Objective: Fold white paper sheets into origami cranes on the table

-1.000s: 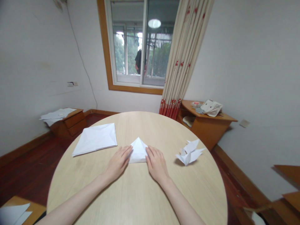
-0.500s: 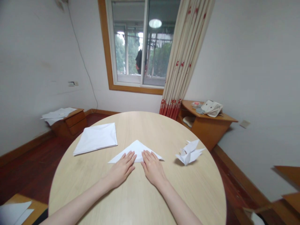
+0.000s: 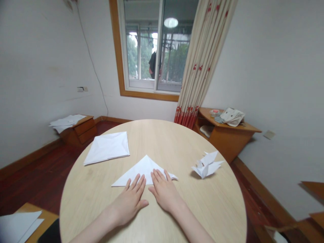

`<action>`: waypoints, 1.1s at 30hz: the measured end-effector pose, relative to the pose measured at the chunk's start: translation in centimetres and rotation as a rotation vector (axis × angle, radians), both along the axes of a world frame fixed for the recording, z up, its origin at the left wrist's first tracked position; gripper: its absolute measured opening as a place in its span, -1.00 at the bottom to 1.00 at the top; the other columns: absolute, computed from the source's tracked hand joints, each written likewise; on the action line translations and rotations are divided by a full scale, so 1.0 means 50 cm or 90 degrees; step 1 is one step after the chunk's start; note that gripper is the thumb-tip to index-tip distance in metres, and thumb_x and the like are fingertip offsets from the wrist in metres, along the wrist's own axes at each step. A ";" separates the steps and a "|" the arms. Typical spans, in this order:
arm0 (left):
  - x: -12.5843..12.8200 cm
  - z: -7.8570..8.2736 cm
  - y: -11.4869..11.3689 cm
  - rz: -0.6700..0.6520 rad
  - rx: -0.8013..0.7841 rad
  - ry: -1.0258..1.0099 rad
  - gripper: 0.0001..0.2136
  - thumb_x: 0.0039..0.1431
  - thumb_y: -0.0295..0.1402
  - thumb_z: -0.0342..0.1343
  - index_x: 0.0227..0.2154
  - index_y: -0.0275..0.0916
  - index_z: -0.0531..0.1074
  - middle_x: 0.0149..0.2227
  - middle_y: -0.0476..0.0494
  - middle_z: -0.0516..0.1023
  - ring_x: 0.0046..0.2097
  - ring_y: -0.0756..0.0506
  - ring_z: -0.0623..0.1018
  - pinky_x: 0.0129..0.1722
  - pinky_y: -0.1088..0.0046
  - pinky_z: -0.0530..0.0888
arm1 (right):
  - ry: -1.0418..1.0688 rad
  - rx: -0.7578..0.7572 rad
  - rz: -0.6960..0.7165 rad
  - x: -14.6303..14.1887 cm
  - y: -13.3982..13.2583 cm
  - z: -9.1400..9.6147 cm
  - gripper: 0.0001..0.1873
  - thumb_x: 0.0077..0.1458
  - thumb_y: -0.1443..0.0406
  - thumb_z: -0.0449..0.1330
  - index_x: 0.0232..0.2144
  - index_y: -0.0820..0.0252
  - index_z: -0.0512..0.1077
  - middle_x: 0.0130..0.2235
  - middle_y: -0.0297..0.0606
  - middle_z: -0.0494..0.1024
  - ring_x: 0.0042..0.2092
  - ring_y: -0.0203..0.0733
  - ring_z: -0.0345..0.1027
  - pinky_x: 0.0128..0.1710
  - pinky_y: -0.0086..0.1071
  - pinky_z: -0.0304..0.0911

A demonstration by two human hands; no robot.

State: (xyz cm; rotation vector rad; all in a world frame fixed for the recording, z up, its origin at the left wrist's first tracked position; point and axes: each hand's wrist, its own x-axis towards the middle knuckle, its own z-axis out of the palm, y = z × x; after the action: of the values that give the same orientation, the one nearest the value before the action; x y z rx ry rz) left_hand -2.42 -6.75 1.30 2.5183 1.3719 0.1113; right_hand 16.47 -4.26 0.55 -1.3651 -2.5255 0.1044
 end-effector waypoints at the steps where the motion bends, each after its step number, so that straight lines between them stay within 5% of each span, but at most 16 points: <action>1: -0.001 0.000 -0.008 0.001 -0.010 -0.003 -0.42 0.31 -0.11 -0.15 0.29 -0.29 -0.06 0.33 -0.30 -0.16 0.34 -0.32 -0.15 0.23 -0.12 -0.01 | -0.003 -0.004 0.002 -0.001 -0.005 -0.001 -0.47 0.23 0.18 0.03 0.21 0.16 0.18 0.23 -0.04 0.23 0.26 0.00 0.05 0.24 0.05 -0.06; 9: -0.003 0.023 -0.059 0.039 -0.106 -0.019 -0.43 0.30 -0.18 -0.12 0.30 -0.18 -0.12 0.34 -0.19 -0.22 0.33 -0.40 -0.21 0.17 -0.28 -0.07 | 0.014 -0.109 0.005 0.010 -0.072 0.022 -0.42 0.19 0.21 0.07 0.24 0.16 0.12 0.27 -0.09 0.12 0.29 0.00 -0.02 0.24 0.00 0.01; 15: 0.009 -0.011 -0.087 0.085 -0.031 -0.049 -0.48 0.31 -0.22 -0.11 0.28 0.03 -0.09 0.33 -0.10 -0.10 0.31 -0.48 -0.13 0.11 -0.40 -0.06 | 0.159 -0.134 -0.032 0.038 -0.105 0.047 -0.51 0.22 0.15 0.04 0.19 -0.01 0.21 0.22 -0.25 0.28 0.24 -0.05 0.10 0.25 -0.01 -0.01; 22: 0.021 -0.023 -0.099 0.101 0.002 -0.058 -0.53 0.32 -0.23 -0.13 0.27 -0.02 0.01 0.31 -0.13 -0.03 0.31 -0.46 -0.10 0.09 -0.46 -0.14 | 0.395 -0.069 -0.244 0.132 -0.078 0.026 -0.58 0.19 0.04 -0.06 -0.20 0.09 0.50 -0.07 -0.10 0.47 0.04 0.03 0.27 0.10 0.00 0.14; 27: 0.026 -0.006 -0.101 0.098 -0.019 -0.059 -0.54 0.33 -0.24 -0.14 0.27 -0.03 0.02 0.30 -0.15 0.01 0.31 -0.43 -0.02 0.07 -0.48 -0.19 | 0.412 -0.159 -0.249 0.156 -0.072 0.019 -0.55 0.11 -0.04 0.00 -0.48 0.12 0.48 -0.28 -0.15 0.45 -0.14 0.02 0.32 -0.07 -0.07 0.23; 33: 0.029 -0.003 -0.100 0.095 -0.021 -0.048 -0.53 0.33 -0.26 -0.14 0.27 -0.06 0.01 0.30 -0.17 -0.02 0.31 -0.43 -0.02 0.07 -0.48 -0.19 | 0.414 -0.197 -0.230 0.138 -0.074 0.024 -0.64 0.01 -0.01 0.14 -0.51 0.15 0.43 -0.33 -0.20 0.43 -0.21 -0.03 0.32 -0.18 -0.18 0.24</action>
State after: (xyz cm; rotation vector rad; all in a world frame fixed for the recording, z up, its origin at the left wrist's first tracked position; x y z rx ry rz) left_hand -0.95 -11.78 1.13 2.3575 1.5179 0.2089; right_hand 23.35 -7.97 1.75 -1.5523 -1.7506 0.7557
